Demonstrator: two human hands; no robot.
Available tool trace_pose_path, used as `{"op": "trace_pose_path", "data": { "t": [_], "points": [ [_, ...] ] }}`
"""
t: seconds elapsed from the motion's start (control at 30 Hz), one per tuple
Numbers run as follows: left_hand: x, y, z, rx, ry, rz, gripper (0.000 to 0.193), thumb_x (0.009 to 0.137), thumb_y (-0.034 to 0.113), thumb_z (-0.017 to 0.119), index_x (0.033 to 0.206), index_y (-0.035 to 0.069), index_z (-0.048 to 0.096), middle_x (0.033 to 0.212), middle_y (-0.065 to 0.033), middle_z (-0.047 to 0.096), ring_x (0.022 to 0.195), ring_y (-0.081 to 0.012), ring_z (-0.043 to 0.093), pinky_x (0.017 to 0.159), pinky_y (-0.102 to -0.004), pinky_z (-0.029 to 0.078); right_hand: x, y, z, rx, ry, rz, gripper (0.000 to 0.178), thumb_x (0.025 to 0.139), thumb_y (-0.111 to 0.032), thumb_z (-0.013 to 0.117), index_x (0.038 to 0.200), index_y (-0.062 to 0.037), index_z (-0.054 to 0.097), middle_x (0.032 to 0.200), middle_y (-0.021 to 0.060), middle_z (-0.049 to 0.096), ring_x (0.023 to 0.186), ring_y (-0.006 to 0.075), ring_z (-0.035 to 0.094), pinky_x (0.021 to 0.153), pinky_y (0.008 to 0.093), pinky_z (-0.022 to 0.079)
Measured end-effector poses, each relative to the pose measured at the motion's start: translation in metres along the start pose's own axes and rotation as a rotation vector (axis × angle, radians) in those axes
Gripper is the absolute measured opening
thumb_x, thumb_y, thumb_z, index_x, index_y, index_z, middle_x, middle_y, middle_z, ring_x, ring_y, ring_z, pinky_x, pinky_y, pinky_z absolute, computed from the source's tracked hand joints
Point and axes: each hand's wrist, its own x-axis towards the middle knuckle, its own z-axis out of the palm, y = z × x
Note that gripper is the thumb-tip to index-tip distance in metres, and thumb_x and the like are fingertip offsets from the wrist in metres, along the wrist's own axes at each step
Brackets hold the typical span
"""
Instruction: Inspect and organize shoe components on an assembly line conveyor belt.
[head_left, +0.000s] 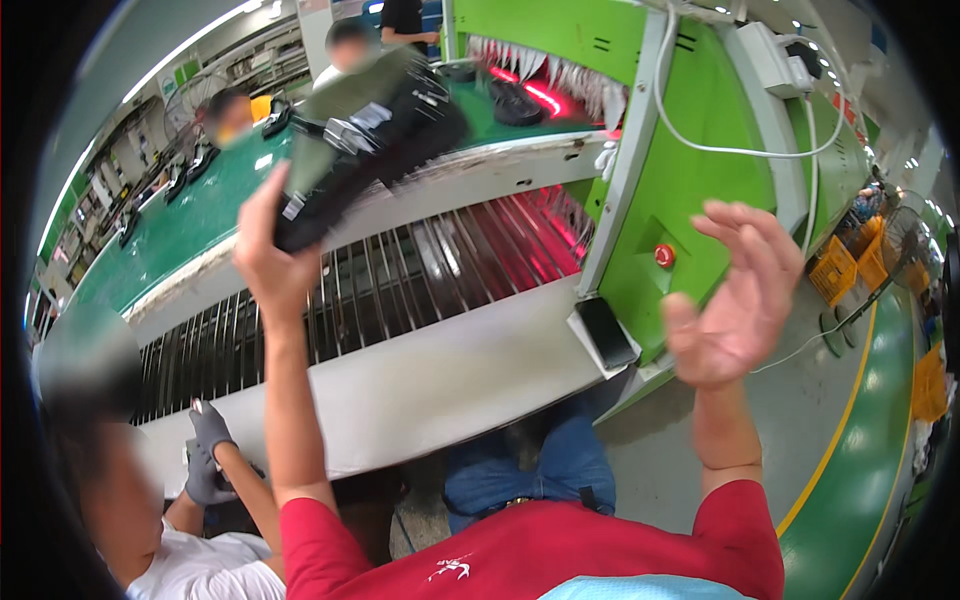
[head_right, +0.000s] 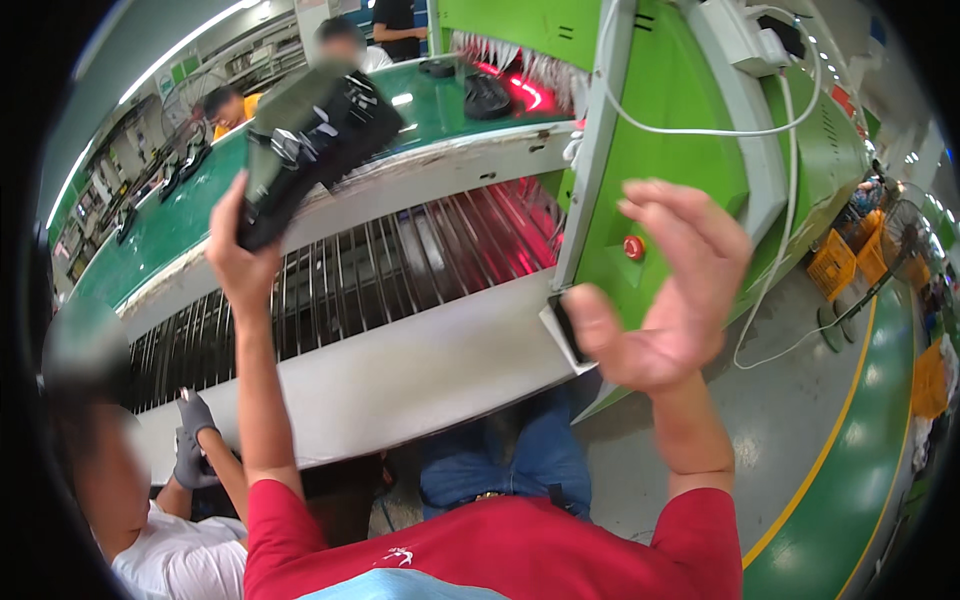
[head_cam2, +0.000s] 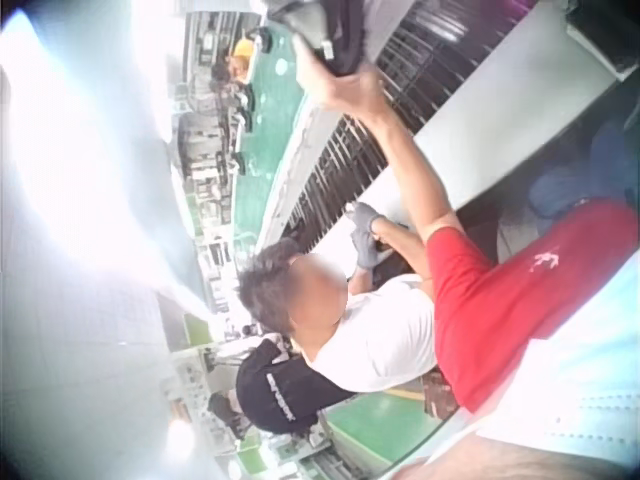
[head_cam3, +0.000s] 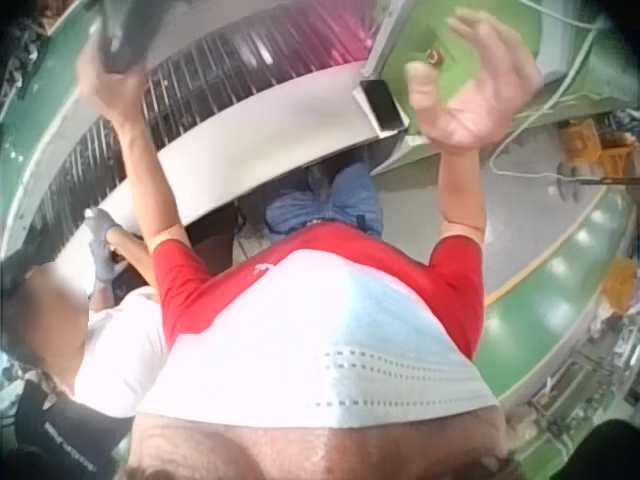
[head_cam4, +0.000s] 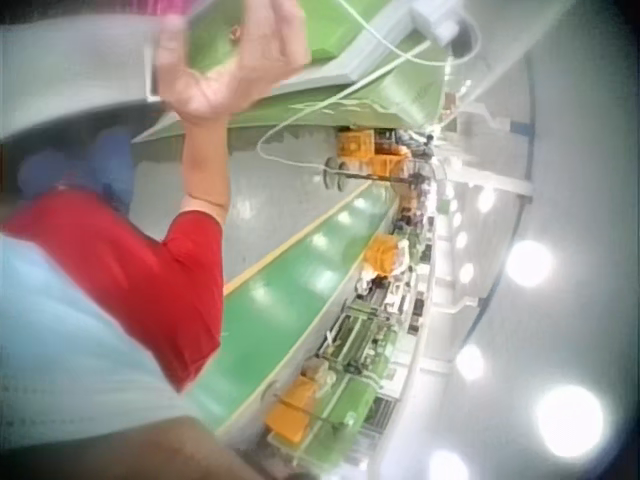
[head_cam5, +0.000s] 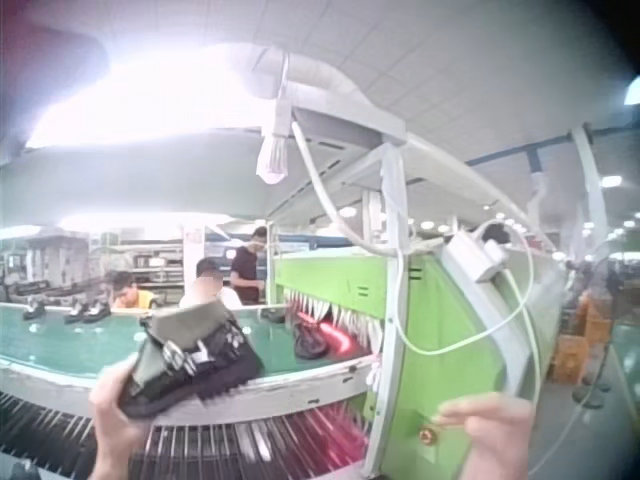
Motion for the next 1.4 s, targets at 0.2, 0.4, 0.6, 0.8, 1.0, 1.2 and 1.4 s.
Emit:
{"op": "trace_pose_path", "data": {
  "t": [0.2,0.4,0.6,0.8,1.0,1.2,1.4],
  "points": [
    [0.059,-0.135,0.023,0.772,-0.302,-0.156,0.090,0.091,0.058,0.081,0.157,0.002,0.054,0.146,-0.0200,0.066,0.130,-0.0389,0.065,0.107,-0.0484,0.053,0.027,0.050,-0.107,-0.198,0.145,-0.119,0.046,0.099,-0.006,0.064,0.141,0.0115,0.057,0.131,0.0268,0.063,0.108,0.0299,0.068,0.094,0.0407,0.057],
    [0.042,-0.127,0.056,0.453,-0.825,-0.220,0.089,0.104,0.053,0.067,0.162,-0.010,0.042,0.178,-0.0245,0.029,0.167,-0.0370,0.023,0.133,-0.0445,0.024,0.158,0.172,-0.206,-0.606,0.211,-0.069,0.046,0.109,-0.021,0.064,0.147,0.0056,0.061,0.138,0.0177,0.069,0.122,0.0256,0.069,0.109,0.0393,0.054],
    [0.044,-0.126,0.033,0.426,-0.822,-0.270,0.084,0.101,0.037,0.074,0.167,-0.001,0.039,0.178,-0.0219,0.031,0.166,-0.0382,0.025,0.133,-0.0452,0.025,0.235,0.327,-0.252,-0.840,-0.110,0.305,0.063,0.103,-0.045,0.075,0.151,-0.0067,0.063,0.150,0.0163,0.063,0.137,0.0270,0.061,0.118,0.0397,0.046],
    [0.025,-0.129,0.033,0.359,-0.769,-0.322,0.076,0.099,0.033,0.077,0.164,0.005,0.048,0.175,-0.0205,0.037,0.165,-0.0416,0.028,0.132,-0.0506,0.026,0.213,0.378,-0.232,-0.703,-0.454,0.531,0.070,0.092,-0.056,0.083,0.145,-0.0122,0.069,0.142,0.0185,0.061,0.133,0.0332,0.063,0.113,0.0418,0.050],
    [0.023,-0.076,0.037,0.414,-0.702,-0.496,0.050,0.102,0.036,0.076,0.133,-0.003,0.073,0.173,-0.0219,0.040,0.163,-0.0427,0.031,0.130,-0.0515,0.029,0.220,0.370,-0.238,-0.622,-0.385,0.724,0.057,0.089,-0.039,0.087,0.139,-0.0149,0.073,0.133,0.0164,0.066,0.121,0.0299,0.068,0.106,0.0407,0.054],
    [-0.001,0.008,0.039,0.471,-0.396,-0.526,0.022,0.104,0.018,0.073,0.113,-0.003,0.074,0.150,-0.0266,0.064,0.144,-0.0439,0.057,0.121,-0.0493,0.043,0.211,0.391,-0.246,-0.495,-0.249,0.780,0.049,0.089,-0.037,0.087,0.130,-0.0118,0.078,0.128,0.0148,0.069,0.116,0.0282,0.070,0.104,0.0396,0.055],
    [0.007,0.174,0.054,0.159,-0.262,-0.578,0.008,0.102,0.000,0.070,0.110,0.001,0.073,0.111,-0.0098,0.071,0.089,-0.0152,0.073,0.068,-0.0265,0.057,0.203,0.406,-0.246,-0.336,-0.104,0.810,0.050,0.088,-0.040,0.090,0.128,-0.0114,0.079,0.129,0.0150,0.066,0.111,0.0275,0.072,0.098,0.0387,0.058]
  ]
}}
